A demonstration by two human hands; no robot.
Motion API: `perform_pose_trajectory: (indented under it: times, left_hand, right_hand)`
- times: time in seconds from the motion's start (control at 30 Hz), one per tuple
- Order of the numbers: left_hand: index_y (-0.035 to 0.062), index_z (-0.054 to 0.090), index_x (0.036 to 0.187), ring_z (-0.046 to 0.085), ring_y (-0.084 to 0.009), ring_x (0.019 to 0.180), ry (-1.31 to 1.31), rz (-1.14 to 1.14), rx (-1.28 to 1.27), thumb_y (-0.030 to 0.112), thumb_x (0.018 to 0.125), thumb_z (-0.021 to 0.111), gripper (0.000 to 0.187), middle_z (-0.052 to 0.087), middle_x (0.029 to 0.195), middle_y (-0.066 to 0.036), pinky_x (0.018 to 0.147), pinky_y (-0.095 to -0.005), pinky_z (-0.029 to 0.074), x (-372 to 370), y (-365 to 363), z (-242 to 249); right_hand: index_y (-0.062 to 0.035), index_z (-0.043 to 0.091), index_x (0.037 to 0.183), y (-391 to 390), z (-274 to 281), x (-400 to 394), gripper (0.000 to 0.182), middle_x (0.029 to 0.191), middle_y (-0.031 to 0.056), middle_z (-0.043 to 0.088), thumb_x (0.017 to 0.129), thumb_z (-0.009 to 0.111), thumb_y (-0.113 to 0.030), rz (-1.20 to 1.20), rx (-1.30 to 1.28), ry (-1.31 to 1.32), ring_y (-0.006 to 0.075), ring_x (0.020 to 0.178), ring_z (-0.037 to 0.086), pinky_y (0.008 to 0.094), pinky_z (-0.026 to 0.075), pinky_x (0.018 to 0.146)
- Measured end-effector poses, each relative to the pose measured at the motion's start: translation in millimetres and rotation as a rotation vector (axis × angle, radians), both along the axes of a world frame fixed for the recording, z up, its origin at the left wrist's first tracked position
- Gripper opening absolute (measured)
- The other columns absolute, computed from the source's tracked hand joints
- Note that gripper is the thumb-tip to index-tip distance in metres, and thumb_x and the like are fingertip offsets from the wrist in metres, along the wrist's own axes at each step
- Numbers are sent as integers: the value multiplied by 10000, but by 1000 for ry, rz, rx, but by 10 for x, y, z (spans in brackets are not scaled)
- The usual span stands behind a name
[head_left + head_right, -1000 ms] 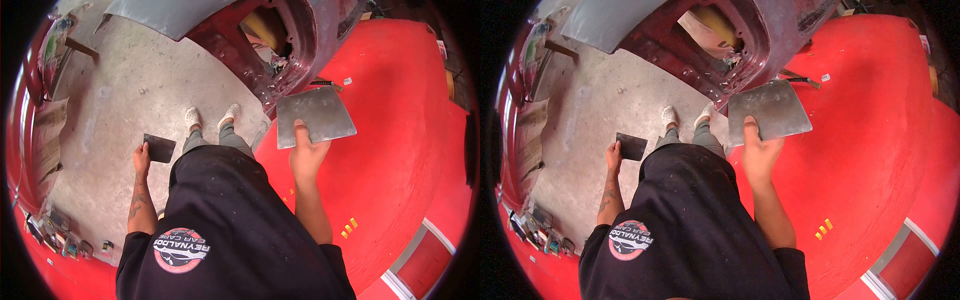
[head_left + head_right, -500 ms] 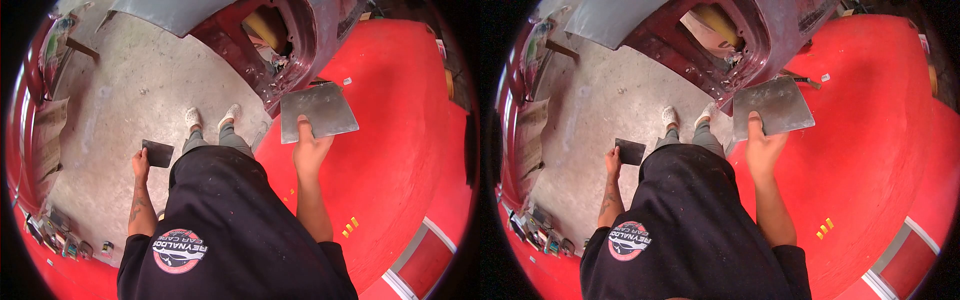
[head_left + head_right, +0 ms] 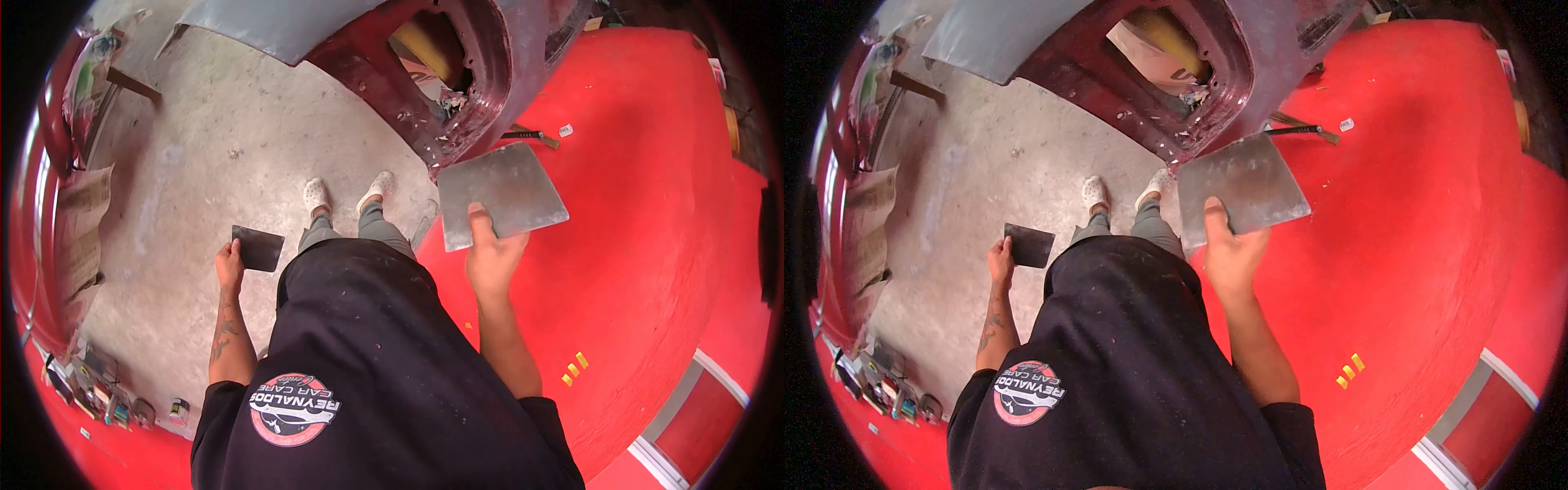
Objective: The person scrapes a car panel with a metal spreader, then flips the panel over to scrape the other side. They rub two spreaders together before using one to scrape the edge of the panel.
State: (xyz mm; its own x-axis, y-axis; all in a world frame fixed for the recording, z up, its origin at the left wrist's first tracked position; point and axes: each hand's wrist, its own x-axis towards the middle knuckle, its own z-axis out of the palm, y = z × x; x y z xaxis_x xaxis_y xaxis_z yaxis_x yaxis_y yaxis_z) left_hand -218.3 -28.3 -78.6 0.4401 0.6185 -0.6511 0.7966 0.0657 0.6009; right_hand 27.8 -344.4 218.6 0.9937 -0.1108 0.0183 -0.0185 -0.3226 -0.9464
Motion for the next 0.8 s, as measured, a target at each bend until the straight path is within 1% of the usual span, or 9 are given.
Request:
perform_pose_trajectory:
  times: [0.1, 0.23, 0.33, 0.4, 0.47, 0.53, 0.67, 0.73, 0.8]
  left_hand:
    - [-33, 584, 750, 437, -101, 579, 1, -2, -10, 294, 978, 528, 403, 496, 604, -21, 533, -318, 384, 2, 7, -9]
    - [-27, 584, 752, 443, -100, 574, -33, -30, 39, 286, 980, 527, 391, 495, 609, -13, 523, -311, 387, -42, 47, -103]
    - [-21, 584, 750, 446, -97, 570, 11, -1, -20, 283, 978, 529, 384, 492, 609, -8, 512, -305, 387, -27, 39, -36]
    - [-20, 586, 749, 446, -95, 567, -1, 6, -9, 284, 977, 531, 384, 492, 608, -7, 509, -304, 386, -9, 9, 0]
    - [-19, 587, 749, 446, -94, 565, -8, 10, 3, 285, 976, 533, 383, 492, 608, -6, 505, -303, 385, -43, 1, 2]
    - [-18, 587, 746, 446, -93, 563, -7, 10, -12, 286, 975, 536, 384, 492, 607, -5, 505, -303, 384, -82, 13, -56]
    - [-26, 603, 773, 449, -93, 565, -31, 8, 29, 286, 975, 536, 378, 502, 612, -7, 507, -302, 386, -152, 4, -78]
    - [-37, 622, 806, 448, -95, 570, -13, 35, 6, 284, 975, 536, 372, 515, 622, -15, 511, -304, 385, -155, -10, -28]
    - [-39, 624, 808, 445, -95, 571, -2, 35, -2, 283, 975, 536, 373, 514, 619, -16, 511, -306, 383, -230, 15, -100]
  right_hand:
    - [51, 574, 1057, -87, 1, 81, 234, 991, 74, 626, 840, 651, 9, -17, -11, 91, 166, 899, 588, 313, 476, 818]
    - [51, 573, 1069, -46, 10, -62, 246, 1010, 74, 624, 845, 657, -9, 13, -85, 64, 169, 903, 588, 310, 473, 824]
    - [52, 590, 1052, -124, 21, -11, 236, 1002, 78, 630, 848, 671, -36, 125, -25, 51, 169, 897, 589, 308, 470, 824]
    - [48, 583, 1089, -198, -11, 147, 291, 1029, 87, 629, 844, 691, -63, -44, 129, -15, 168, 909, 587, 306, 468, 828]
    - [47, 567, 1126, -252, -6, 245, 337, 1067, 92, 624, 840, 702, -69, -30, 169, 44, 168, 942, 584, 308, 462, 845]
    - [48, 578, 1100, -253, -77, 266, 294, 1051, 90, 631, 846, 686, -53, 53, 48, 20, 167, 918, 594, 305, 467, 827]
    - [49, 581, 1091, -186, 1, 223, 280, 1046, 88, 634, 849, 680, -51, 70, -31, -32, 166, 926, 593, 309, 466, 830]
    - [37, 519, 1208, -327, -17, 357, 438, 1133, 94, 585, 821, 705, -45, 33, 186, 145, 173, 1024, 561, 318, 441, 906]
    - [37, 511, 1222, -344, -98, 290, 454, 1147, 96, 581, 822, 705, -54, 67, 197, 186, 175, 1042, 557, 324, 434, 922]
